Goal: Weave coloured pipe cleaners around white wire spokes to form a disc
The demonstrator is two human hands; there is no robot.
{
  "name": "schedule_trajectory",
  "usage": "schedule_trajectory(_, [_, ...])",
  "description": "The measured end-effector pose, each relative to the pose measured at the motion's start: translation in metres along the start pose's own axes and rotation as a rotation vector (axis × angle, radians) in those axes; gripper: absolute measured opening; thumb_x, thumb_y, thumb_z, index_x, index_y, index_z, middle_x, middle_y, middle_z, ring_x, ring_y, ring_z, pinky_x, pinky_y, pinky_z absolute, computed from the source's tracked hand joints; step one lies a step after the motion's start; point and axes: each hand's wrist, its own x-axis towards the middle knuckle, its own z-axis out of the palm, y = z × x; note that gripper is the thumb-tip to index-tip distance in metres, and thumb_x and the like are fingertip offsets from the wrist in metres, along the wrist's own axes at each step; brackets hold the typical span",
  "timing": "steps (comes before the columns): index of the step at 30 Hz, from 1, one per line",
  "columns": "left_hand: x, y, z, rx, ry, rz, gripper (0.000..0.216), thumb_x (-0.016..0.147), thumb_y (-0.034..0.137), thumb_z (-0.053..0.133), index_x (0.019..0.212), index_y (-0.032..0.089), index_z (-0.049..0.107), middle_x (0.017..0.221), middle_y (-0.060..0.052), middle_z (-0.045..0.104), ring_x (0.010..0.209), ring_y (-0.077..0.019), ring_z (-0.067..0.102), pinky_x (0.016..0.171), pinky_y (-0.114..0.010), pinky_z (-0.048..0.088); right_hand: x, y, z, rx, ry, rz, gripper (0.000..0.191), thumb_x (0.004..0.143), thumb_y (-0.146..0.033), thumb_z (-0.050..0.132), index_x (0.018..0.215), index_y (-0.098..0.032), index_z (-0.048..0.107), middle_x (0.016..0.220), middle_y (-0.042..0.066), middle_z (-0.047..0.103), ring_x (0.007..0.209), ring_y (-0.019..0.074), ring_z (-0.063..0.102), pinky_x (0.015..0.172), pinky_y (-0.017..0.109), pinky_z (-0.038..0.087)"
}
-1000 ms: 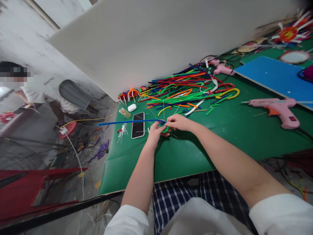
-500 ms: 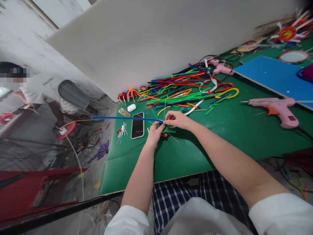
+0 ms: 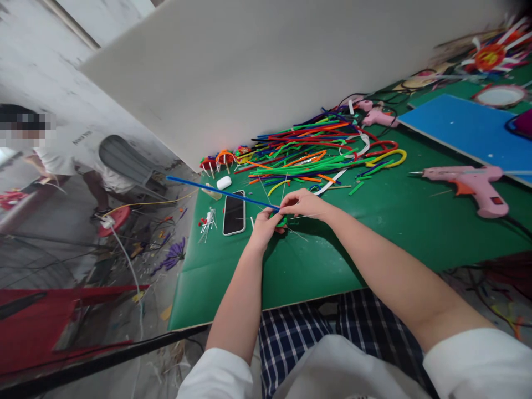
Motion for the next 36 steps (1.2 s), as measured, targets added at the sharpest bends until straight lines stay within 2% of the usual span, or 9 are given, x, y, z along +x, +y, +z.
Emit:
schedule_trajectory(11, [-0.0031, 0.0050, 0.0010, 0.008, -0.044, 0.042, 0.026, 0.064, 0.034, 0.061, 0.081, 0.016, 0.054, 0.064, 0.002, 0.054, 0.047, -0.0080, 0.054, 0.040, -0.019, 0.044, -0.0001, -0.0011, 0.0047, 0.093, -0.029, -0.003, 0.016, 0.064, -0.029, 0.055, 0.071, -0.014, 0.054, 0.060, -0.004, 0.048, 0.054, 0.0058, 0.045, 0.046, 0.018, 0.041])
schedule_trajectory(18, [-0.0039, 0.0056, 0.0016, 0.011, -0.021, 0.049, 0.027, 0.063, 0.036, 0.061, 0.080, 0.016, 0.055, 0.064, 0.002, 0.054, 0.047, -0.0077, 0.053, 0.041, -0.019, 0.044, -0.0014, -0.0023, 0.0050, 0.074, -0.037, -0.055, 0.020, 0.062, -0.032, 0.057, 0.069, -0.014, 0.053, 0.059, -0.004, 0.047, 0.054, 0.0059, 0.043, 0.049, 0.019, 0.040])
schedule_trajectory(22, [-0.0038, 0.0057, 0.0021, 0.003, -0.018, 0.040, 0.025, 0.063, 0.035, 0.061, 0.077, 0.017, 0.052, 0.060, 0.003, 0.051, 0.046, -0.0085, 0.053, 0.040, -0.019, 0.044, -0.0007, -0.0001, 0.0067, 0.089, -0.007, -0.051, 0.021, 0.063, -0.035, 0.056, 0.068, -0.015, 0.051, 0.060, -0.004, 0.046, 0.055, 0.0069, 0.043, 0.047, 0.020, 0.040])
schedule_trajectory(27, [-0.0045, 0.0068, 0.0024, -0.011, 0.007, 0.060, 0.025, 0.065, 0.035, 0.059, 0.081, 0.018, 0.052, 0.061, 0.003, 0.052, 0.047, -0.0084, 0.053, 0.041, -0.019, 0.044, 0.0008, 0.0007, 0.0082, 0.097, 0.087, -0.074, 0.018, 0.066, -0.033, 0.054, 0.066, -0.017, 0.044, 0.059, -0.005, 0.042, 0.052, 0.0066, 0.042, 0.046, 0.020, 0.041])
schedule_trajectory(31, [-0.0053, 0.0070, 0.0029, 0.007, 0.036, 0.096, 0.024, 0.066, 0.036, 0.058, 0.081, 0.018, 0.053, 0.061, 0.003, 0.052, 0.048, -0.0088, 0.054, 0.041, -0.020, 0.044, 0.0030, 0.0019, 0.0074, 0.116, 0.166, -0.054, 0.018, 0.066, -0.033, 0.054, 0.069, -0.017, 0.045, 0.059, -0.004, 0.046, 0.051, 0.0079, 0.046, 0.046, 0.022, 0.043])
schedule_trajectory(36, [-0.0049, 0.0054, 0.0035, 0.062, 0.077, 0.138, 0.023, 0.066, 0.037, 0.058, 0.080, 0.019, 0.054, 0.061, 0.003, 0.052, 0.049, -0.0089, 0.054, 0.042, -0.020, 0.044, 0.0039, 0.0010, 0.0077, 0.180, 0.159, 0.012, 0.018, 0.067, -0.031, 0.055, 0.071, -0.018, 0.043, 0.056, -0.003, 0.050, 0.050, 0.0093, 0.049, 0.043, 0.021, 0.041])
